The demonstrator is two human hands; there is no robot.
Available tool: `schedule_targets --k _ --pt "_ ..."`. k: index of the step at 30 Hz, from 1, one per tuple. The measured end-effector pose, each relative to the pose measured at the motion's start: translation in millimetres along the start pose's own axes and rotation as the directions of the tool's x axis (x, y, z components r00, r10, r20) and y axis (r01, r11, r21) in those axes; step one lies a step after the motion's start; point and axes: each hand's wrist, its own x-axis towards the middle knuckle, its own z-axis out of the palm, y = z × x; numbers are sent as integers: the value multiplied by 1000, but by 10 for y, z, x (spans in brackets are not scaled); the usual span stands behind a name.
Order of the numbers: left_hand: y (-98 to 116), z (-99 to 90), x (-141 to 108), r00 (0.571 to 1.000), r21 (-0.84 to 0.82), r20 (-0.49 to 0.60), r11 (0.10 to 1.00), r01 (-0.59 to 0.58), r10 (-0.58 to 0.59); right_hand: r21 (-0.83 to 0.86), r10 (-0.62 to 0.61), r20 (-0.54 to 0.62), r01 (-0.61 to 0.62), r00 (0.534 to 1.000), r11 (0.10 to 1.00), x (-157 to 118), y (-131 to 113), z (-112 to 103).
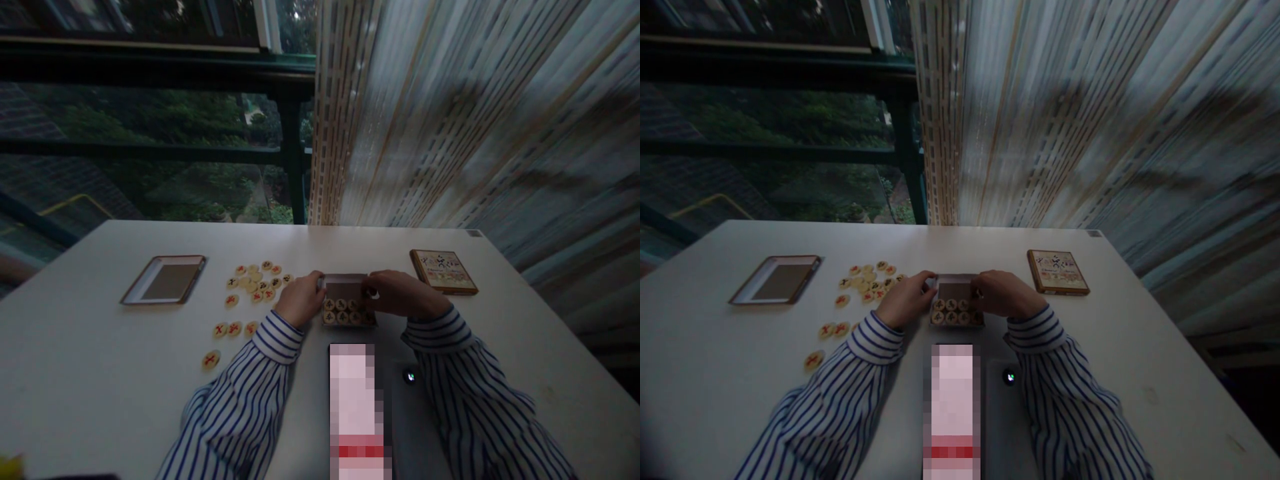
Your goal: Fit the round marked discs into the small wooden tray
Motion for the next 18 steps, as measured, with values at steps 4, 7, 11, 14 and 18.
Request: schedule_targets --k 4,7,11,14,18 --pt "2 -5 -7 1000 -34 13 999 11 -10 -5 24 37 -24 999 1000 12 -20 5" --pt "10 -13 -10 999 -38 25 999 28 -27 -24 52 60 -50 997 998 23 -45 5" --pt "16 -19 -12 999 -32 31 999 40 -39 -42 74 79 -71 994 997 43 -59 20" --pt "11 -15 -12 999 -42 19 999 30 -29 -56 84 82 -79 993 995 53 -50 42" --pt "2 -11 -12 999 -93 -6 995 32 -33 -61 65 76 -61 995 996 48 -37 56"
